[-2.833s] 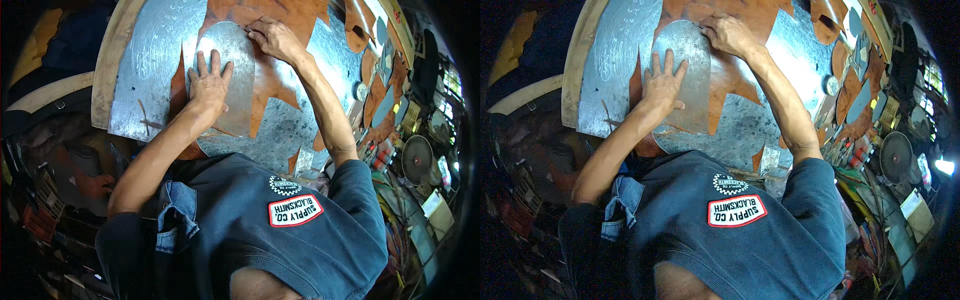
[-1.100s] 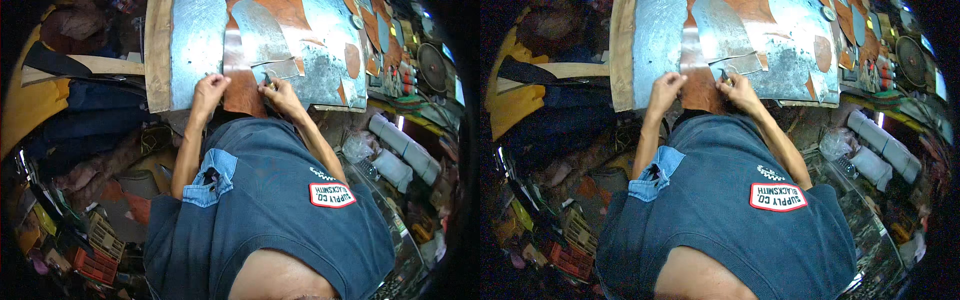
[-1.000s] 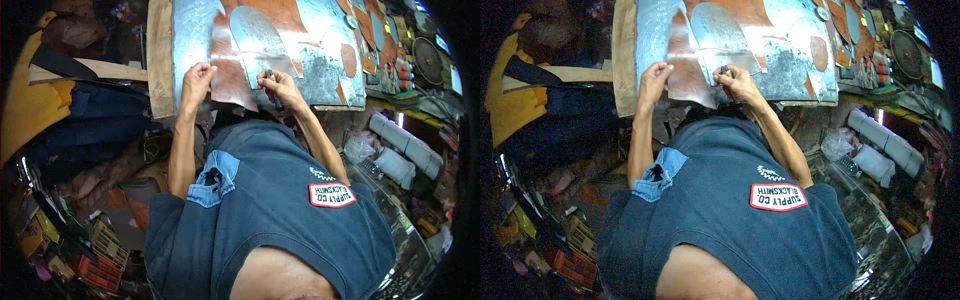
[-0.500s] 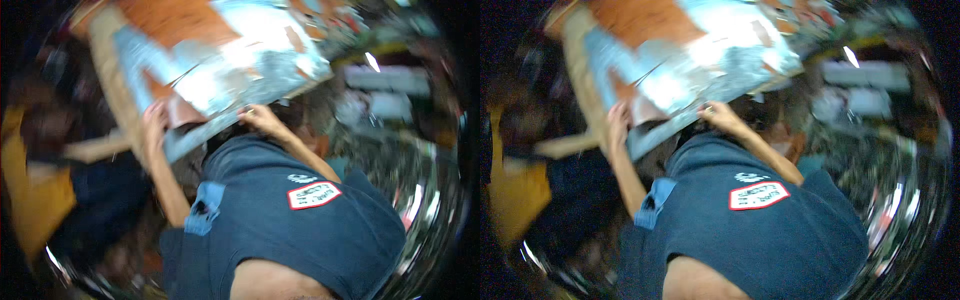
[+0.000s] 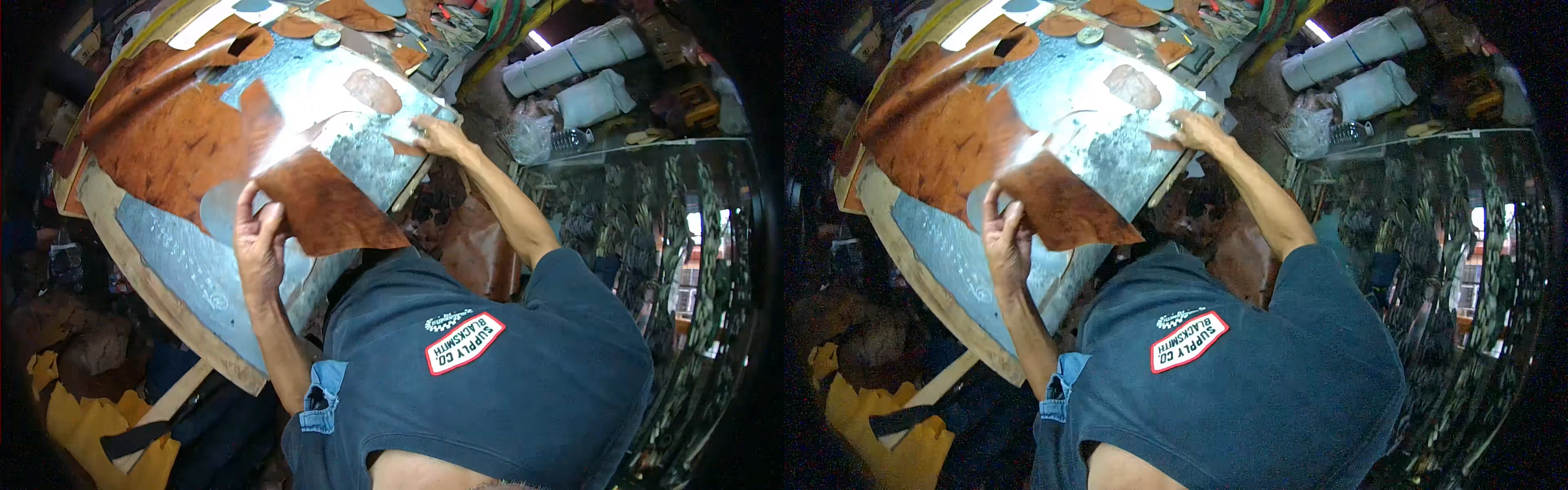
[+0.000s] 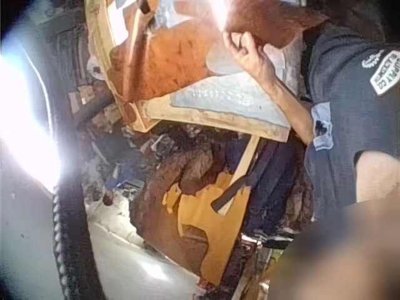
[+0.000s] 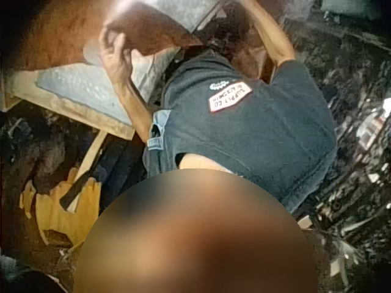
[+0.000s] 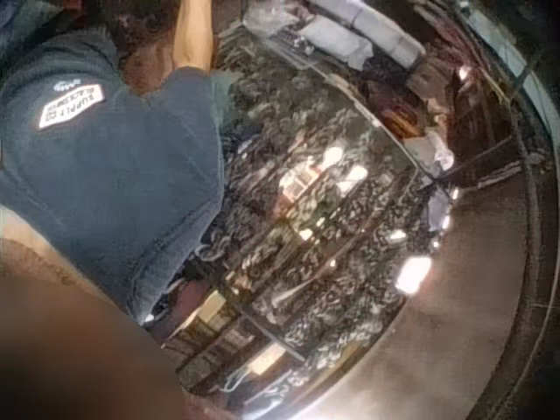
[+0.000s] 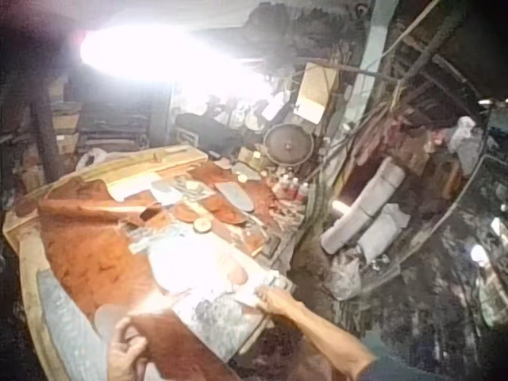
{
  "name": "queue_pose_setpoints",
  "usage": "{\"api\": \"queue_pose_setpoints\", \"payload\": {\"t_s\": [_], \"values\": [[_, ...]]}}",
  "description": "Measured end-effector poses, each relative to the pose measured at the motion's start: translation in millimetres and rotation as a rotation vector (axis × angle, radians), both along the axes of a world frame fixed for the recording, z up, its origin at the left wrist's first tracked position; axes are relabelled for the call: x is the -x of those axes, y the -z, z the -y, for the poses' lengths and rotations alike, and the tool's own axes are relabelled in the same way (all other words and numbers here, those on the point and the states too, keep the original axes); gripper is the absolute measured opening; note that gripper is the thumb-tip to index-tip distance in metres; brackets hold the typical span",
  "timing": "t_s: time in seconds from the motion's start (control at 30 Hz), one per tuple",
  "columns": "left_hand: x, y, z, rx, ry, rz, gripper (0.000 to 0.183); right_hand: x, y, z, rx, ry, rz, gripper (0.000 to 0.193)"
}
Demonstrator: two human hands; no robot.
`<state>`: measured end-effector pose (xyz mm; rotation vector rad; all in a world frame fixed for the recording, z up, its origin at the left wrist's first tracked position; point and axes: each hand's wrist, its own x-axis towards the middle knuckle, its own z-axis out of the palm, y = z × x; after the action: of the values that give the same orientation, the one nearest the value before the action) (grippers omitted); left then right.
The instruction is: Cutting leather pieces using a metal template and a small knife.
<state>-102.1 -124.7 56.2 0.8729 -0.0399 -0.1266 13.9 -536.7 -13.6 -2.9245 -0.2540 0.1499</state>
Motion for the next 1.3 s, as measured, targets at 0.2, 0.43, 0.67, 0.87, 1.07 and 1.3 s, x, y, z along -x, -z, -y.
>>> {"api": "queue_pose_setpoints", "payload": {"t_s": [0.2,0.43,0.67,0.87,1.07,1.3], "values": [[-101,66,90,-0.441,0.055,-0.188,0.039,21,-5,7,0.010,-0.217,-0.093,0.048],[-180,45,154,-0.587,0.069,-0.140,0.036,19,1,36,-0.158,-0.510,-0.052,0.062],[-156,104,142,-0.783,-0.164,-0.439,0.031,-7,-36,73,-0.320,-0.568,0.053,0.036],[-107,89,149,-1.013,-0.007,-0.574,0.027,-26,-60,67,-0.761,0.276,-0.390,0.019],[-84,92,151,-1.562,-0.201,-0.172,0.029,-17,-20,4,-0.857,0.282,-0.520,0.024],[-46,92,167,-1.637,-0.137,0.176,0.047,-2,-6,-45,-0.881,0.350,-0.725,0.026]]}}
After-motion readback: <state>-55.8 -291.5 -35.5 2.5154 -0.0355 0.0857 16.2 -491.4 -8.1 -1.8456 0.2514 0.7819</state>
